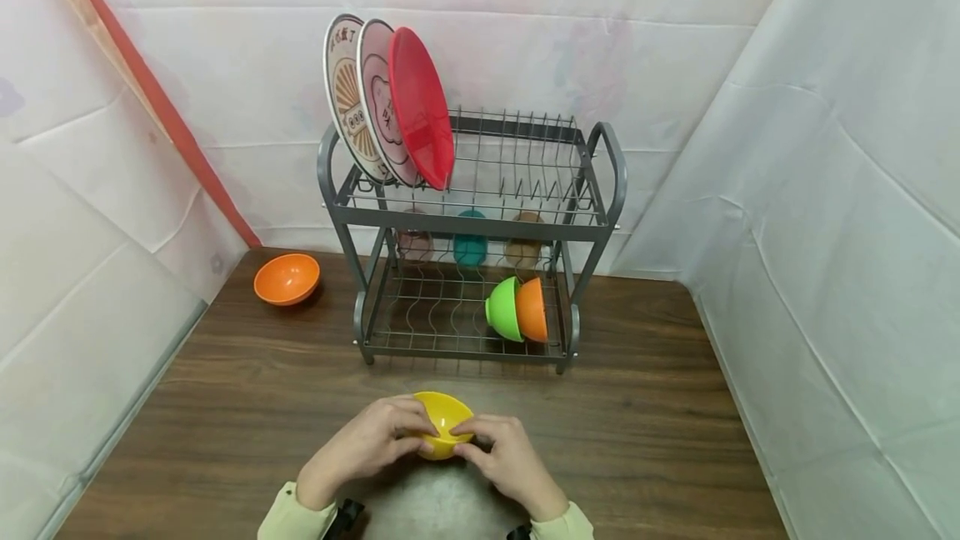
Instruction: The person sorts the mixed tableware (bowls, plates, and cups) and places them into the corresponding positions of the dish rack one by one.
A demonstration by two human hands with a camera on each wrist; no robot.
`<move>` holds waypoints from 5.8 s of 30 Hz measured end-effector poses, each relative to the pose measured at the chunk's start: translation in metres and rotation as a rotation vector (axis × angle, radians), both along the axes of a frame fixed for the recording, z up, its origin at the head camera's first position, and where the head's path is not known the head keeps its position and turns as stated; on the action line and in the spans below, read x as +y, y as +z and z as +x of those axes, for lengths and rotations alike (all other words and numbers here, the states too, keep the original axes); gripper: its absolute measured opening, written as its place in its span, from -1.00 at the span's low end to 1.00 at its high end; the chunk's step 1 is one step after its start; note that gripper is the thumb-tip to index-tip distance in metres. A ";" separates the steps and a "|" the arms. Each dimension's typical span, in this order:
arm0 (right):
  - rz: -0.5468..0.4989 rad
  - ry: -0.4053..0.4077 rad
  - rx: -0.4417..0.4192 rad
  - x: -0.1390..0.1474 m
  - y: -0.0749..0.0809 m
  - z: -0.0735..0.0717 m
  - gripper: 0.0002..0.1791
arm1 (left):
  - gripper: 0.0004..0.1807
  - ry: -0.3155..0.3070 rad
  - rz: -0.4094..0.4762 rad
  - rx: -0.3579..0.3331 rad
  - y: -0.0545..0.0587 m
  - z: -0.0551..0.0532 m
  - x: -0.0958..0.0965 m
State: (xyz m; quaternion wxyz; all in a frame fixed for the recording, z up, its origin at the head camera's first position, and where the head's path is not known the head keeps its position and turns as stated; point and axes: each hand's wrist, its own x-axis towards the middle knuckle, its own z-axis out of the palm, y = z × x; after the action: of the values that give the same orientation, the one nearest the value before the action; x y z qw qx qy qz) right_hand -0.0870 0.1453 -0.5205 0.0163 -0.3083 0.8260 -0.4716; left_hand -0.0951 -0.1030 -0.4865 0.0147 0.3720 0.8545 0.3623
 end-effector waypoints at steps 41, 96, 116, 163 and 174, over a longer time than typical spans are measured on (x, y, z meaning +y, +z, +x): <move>-0.329 -0.457 -0.043 -0.010 0.029 -0.051 -0.92 | -0.57 0.376 0.173 -0.052 -0.024 -0.007 -0.007; -0.236 -0.684 0.138 -0.009 -0.008 -0.046 -0.64 | -0.83 0.547 0.067 -0.071 -0.023 -0.034 -0.098; -0.113 -0.535 0.167 0.033 -0.042 0.009 -0.82 | -0.67 0.775 -0.059 0.350 -0.044 -0.102 -0.164; -0.046 -0.529 0.101 0.041 -0.038 0.017 -0.91 | -0.82 0.793 -0.286 0.199 -0.007 -0.080 -0.176; -0.055 -0.511 0.142 0.042 -0.035 0.014 -0.91 | -0.87 0.669 -0.397 0.080 0.022 -0.046 -0.147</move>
State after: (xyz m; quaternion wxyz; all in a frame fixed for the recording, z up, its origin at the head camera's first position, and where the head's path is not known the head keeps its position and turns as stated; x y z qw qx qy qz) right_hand -0.0730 0.1871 -0.5553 -0.1697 -0.1225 0.8629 -0.4601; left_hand -0.1413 -0.2502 -0.4649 -0.0658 0.0766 0.9820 0.1599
